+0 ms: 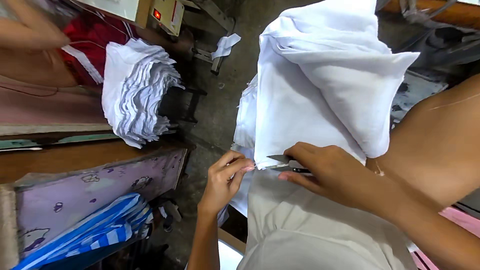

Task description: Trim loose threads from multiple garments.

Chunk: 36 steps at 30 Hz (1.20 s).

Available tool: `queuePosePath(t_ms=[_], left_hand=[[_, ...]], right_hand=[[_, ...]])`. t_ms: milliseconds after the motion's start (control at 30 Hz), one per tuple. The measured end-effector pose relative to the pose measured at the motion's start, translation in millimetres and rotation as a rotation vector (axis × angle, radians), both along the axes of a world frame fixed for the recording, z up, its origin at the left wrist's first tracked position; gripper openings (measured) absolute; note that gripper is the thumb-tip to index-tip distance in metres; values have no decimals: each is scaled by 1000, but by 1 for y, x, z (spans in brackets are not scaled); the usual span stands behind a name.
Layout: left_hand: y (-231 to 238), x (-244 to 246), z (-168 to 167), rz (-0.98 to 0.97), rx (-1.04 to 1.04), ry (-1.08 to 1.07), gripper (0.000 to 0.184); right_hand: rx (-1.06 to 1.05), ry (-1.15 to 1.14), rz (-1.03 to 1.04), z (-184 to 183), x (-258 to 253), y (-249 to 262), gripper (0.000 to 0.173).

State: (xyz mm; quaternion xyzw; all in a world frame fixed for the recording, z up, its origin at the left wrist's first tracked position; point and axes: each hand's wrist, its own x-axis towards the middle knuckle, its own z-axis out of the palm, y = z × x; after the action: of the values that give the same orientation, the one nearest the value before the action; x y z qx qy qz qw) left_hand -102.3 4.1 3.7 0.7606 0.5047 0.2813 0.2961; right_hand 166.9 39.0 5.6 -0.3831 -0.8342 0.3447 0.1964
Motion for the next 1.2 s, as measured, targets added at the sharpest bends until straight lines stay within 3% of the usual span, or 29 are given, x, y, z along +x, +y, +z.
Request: queuePosePath(t_ms=[267,633,967,1033,1200], left_hand=[[-9,14,25,40,146,129,19],[-14,28,30,27,228,115,18],[-16,30,28,-6,178,83,18],[-14,18,32,36,151,160,20],[3,-45,31,314,-89,624,13]], right_hand=[[285,-111,-35,3,-25,-19,40],[361,-189,-101,17,-36,-24,34],[351,-200,-89,16,-40,-25,31],[324,-207,-90,14,-36,-23,33],[176,-208,-132,14,-9,0,39]])
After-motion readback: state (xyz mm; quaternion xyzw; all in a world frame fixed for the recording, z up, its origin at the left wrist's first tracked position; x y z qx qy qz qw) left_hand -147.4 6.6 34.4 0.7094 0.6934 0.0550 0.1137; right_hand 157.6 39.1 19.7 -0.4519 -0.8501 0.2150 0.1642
